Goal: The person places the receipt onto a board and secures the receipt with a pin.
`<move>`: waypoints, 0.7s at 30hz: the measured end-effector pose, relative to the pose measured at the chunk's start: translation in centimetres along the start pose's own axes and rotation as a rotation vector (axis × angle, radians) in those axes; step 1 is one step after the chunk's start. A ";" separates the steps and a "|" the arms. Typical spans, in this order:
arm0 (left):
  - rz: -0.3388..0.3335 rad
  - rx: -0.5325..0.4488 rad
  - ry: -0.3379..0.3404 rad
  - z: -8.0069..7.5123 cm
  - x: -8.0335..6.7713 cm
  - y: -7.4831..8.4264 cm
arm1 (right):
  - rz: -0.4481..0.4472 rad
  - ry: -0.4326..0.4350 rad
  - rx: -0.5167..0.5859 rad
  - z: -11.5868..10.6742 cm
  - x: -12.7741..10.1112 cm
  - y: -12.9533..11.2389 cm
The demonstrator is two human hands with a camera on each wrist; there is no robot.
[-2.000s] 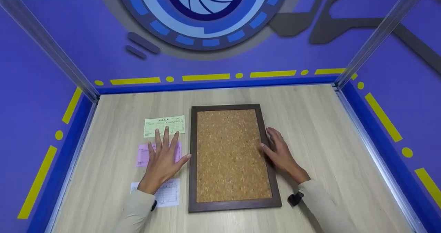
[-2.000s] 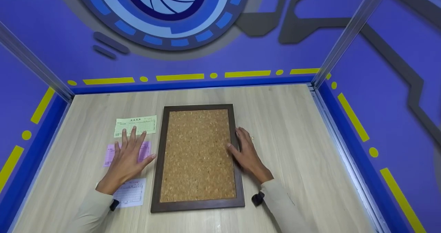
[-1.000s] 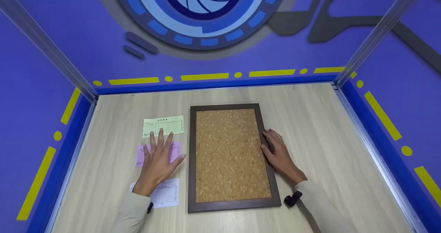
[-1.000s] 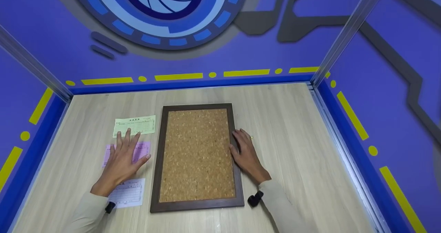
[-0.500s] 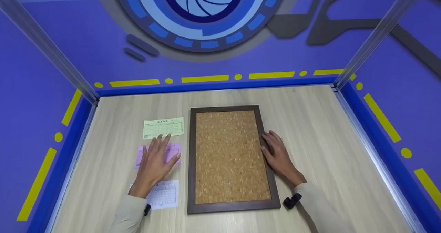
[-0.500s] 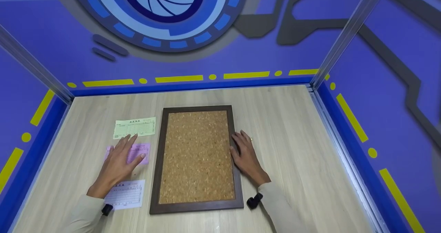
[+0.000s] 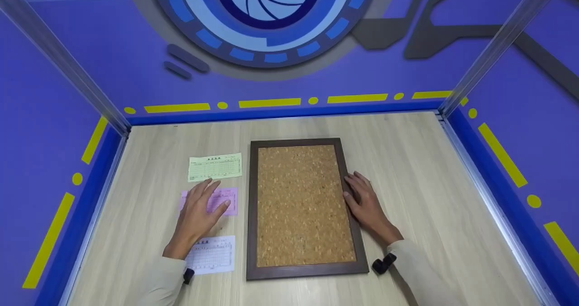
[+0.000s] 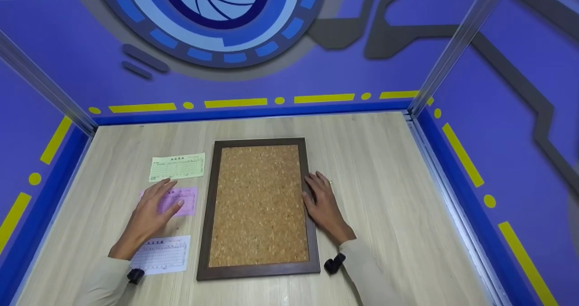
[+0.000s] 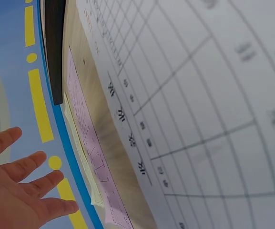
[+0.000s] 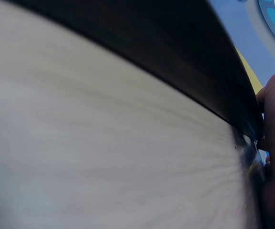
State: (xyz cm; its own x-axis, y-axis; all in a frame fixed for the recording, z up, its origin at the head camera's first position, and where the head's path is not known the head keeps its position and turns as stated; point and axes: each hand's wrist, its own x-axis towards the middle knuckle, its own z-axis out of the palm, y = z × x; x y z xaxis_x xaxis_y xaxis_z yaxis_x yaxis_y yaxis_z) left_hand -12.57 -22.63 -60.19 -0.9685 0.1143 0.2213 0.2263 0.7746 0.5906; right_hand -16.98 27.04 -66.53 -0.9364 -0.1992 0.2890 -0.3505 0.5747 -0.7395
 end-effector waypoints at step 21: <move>-0.081 -0.150 -0.058 -0.8 0.2 -1.2 | -0.032 0.023 -0.012 0.1 -0.1 0.0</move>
State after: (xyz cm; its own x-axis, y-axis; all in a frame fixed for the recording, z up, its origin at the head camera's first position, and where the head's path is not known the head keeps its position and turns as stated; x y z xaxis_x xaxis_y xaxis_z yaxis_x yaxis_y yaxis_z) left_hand -12.93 -24.04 -60.27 -0.9876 0.0942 0.1253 0.1557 0.6820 0.7146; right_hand -16.93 27.03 -66.63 -0.9239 -0.1998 0.3263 -0.3801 0.5777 -0.7223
